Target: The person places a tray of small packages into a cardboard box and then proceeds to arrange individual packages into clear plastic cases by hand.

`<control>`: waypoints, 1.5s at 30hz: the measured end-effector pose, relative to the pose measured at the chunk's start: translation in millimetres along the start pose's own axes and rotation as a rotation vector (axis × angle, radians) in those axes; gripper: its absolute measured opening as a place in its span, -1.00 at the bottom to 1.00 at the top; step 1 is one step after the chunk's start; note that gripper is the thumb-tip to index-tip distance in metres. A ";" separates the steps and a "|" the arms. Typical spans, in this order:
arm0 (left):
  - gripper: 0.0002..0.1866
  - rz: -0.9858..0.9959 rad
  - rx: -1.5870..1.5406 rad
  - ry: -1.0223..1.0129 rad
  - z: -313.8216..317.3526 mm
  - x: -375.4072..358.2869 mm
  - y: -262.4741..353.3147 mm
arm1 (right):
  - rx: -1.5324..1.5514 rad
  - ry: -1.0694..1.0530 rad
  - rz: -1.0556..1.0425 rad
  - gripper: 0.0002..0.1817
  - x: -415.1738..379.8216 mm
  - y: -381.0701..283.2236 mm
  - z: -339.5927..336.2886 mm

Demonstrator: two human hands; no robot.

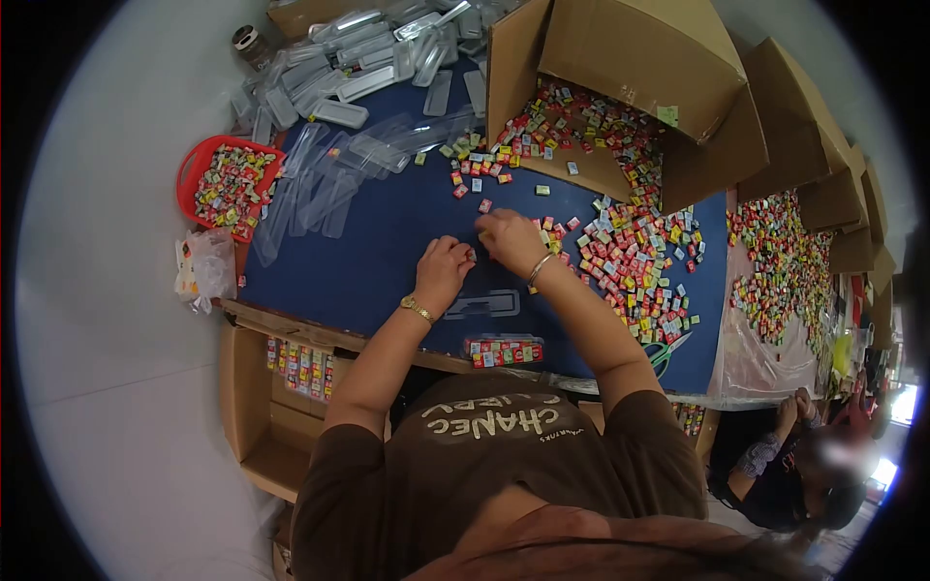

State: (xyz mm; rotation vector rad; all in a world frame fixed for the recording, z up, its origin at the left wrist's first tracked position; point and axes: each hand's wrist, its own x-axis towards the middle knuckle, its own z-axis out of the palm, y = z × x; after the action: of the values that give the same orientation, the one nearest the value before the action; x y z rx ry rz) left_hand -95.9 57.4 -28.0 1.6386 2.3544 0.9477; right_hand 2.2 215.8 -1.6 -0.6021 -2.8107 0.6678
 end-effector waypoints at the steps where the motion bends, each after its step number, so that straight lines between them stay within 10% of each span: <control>1: -0.71 -0.025 0.006 0.024 -2.8 -1.7 -1.3 | -0.056 -0.009 -0.059 -0.85 -7.8 -6.5 6.4; 20: -0.50 0.006 -0.025 -0.078 -3.2 1.7 6.6 | -0.045 -0.102 -0.183 -0.49 -43.4 22.1 5.4; 45: -0.51 0.010 0.030 -0.175 -12.6 3.8 18.1 | -0.206 0.102 0.078 -0.75 22.9 105.9 -26.2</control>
State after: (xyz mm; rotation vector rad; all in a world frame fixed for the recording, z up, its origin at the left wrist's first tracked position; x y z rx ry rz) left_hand -88.4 59.4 -7.0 1.6712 2.2568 0.7415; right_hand 25.0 322.2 -25.8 -0.7628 -2.7918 0.3504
